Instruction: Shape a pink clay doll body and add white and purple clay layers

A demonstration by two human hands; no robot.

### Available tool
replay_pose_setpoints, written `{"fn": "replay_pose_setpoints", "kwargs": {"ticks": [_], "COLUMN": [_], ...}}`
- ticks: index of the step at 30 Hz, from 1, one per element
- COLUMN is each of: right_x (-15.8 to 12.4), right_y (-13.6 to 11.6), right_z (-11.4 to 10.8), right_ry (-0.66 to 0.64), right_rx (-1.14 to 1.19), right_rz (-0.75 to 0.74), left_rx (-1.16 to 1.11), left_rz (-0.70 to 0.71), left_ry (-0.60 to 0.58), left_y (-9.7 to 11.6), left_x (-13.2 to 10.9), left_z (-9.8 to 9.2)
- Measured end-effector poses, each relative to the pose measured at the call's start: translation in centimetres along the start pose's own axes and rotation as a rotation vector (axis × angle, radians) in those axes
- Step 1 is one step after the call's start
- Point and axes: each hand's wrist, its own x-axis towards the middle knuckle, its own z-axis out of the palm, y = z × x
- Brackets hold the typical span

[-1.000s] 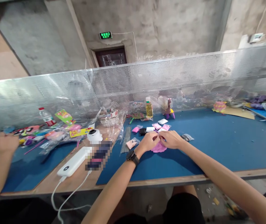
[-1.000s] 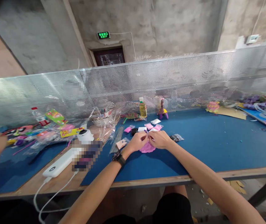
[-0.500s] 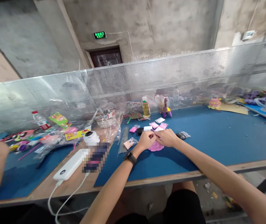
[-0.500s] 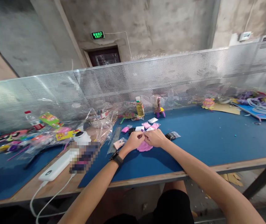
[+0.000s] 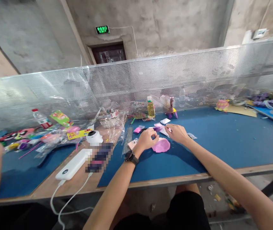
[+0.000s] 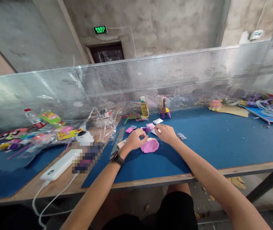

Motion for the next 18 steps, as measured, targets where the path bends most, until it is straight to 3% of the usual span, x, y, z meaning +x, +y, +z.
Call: {"fn": "replay_pose_setpoints", "kwargs": {"ticks": [2,5,9,11,14,18], "right_x": [0.3,0.9,1.5,1.6,1.7,1.5], "right_y": [0.9,2.3,3.5,3.9,4.1,3.3], "right_z": [0.4,1.4,2.7,3.1,3.1,2.6], "right_ry": [-0.006,0.000,0.010,0.039,0.086,0.109], "right_rx": [0.115,0.281,0.356,0.364,0.373,0.394], "right_rz": [0.065,0.140,0.312,0.419,0.548,0.547], "left_rx": [0.152,0.455,0.482,0.427,0.401,0.340], "left_rz": [-0.117,-0.422,-0.815,-0.880,-0.854,-0.834], "left_ry": [0.001,-0.035,-0.278,-0.389,-0.469,-0.561], "left_y": [-1.0,-2.9,-4.6,-4.7,-4.1,-3.5], "left_x": [-0.3,-1.1,-2.1,-2.3,-2.2,-2.0], "left_z": [-1.4,-3.2,-5.0,-5.5,-6.2,-6.7]}}
